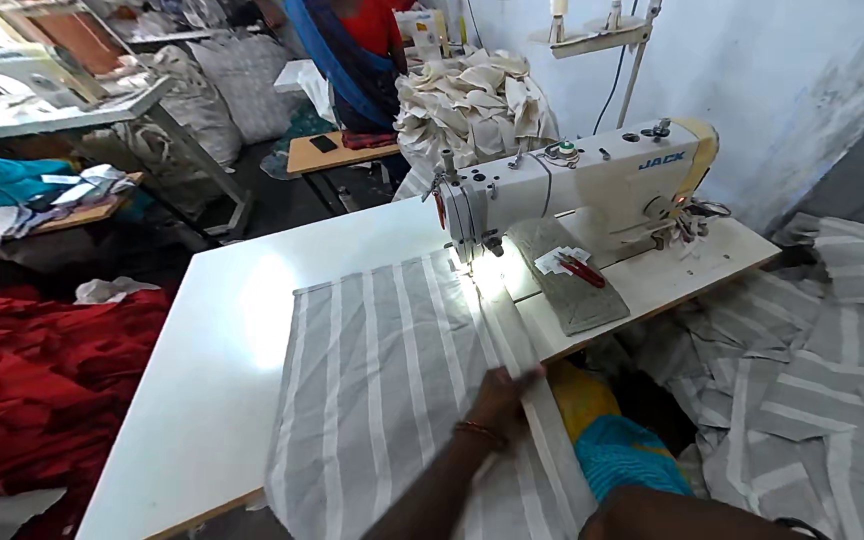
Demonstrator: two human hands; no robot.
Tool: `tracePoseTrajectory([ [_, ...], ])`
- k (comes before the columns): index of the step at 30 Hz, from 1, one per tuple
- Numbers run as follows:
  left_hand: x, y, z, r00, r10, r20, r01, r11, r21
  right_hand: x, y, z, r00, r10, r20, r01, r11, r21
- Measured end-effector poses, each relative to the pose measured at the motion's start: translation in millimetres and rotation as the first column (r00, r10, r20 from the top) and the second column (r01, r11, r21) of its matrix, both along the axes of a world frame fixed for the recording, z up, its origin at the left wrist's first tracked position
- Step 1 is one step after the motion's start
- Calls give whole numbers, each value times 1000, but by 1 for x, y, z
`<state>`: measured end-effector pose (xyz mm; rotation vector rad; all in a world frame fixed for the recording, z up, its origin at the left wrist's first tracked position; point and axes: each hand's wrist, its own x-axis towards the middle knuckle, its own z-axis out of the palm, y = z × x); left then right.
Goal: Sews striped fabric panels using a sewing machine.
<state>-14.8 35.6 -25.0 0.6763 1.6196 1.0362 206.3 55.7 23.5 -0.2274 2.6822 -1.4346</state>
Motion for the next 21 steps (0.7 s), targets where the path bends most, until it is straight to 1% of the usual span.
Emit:
tracePoseTrajectory([
  [1,13,-10,-12,993,-114,-15,113,993,-46,-6,6,-17,1000,13,18,-11,992,-126],
  [2,21,-23,-26,964,-247,-101,242,968,-64,-11,14,-28,997,-46,53,58,971,-232],
  [3,23,-34,-37,909,-369,-196,361,930,-74,-16,22,-32,975,-188,117,215,933,-288],
  [4,21,-41,-44,853,-449,-265,448,891,-67,-25,28,-34,902,-392,181,429,862,-269],
  [5,18,-45,-50,822,-483,-301,494,868,-45,-41,34,-37,784,-588,199,619,764,-184],
  [6,17,-46,-50,812,-505,-292,519,854,-35,-60,39,-41,665,-726,177,744,665,-68],
  [7,18,-45,-48,810,-522,-268,534,845,-32,-80,44,-48,572,-811,120,813,581,47],
  [8,19,-44,-45,802,-538,-259,548,836,-39,-100,51,-54,522,-849,78,835,528,154],
  [9,19,-41,-42,788,-555,-269,562,825,-57,-117,58,-59,501,-863,64,829,500,249],
  [11,21,-39,-36,744,-591,-312,583,802,-129,-143,67,-59,485,-872,70,802,475,362],
  [14,23,-35,-28,702,-626,-341,589,779,-217,-160,75,-49,464,-883,68,787,446,426],
  [17,26,-31,-17,642,-675,-364,618,737,-275,-161,77,-49,455,-886,87,771,441,460],
  [19,28,-31,-13,601,-703,-380,642,708,-294,-159,71,-52,455,-887,84,744,430,511],
  [21,26,-32,-16,581,-723,-374,668,686,-288,-152,60,-53,485,-869,97,711,456,535],
])
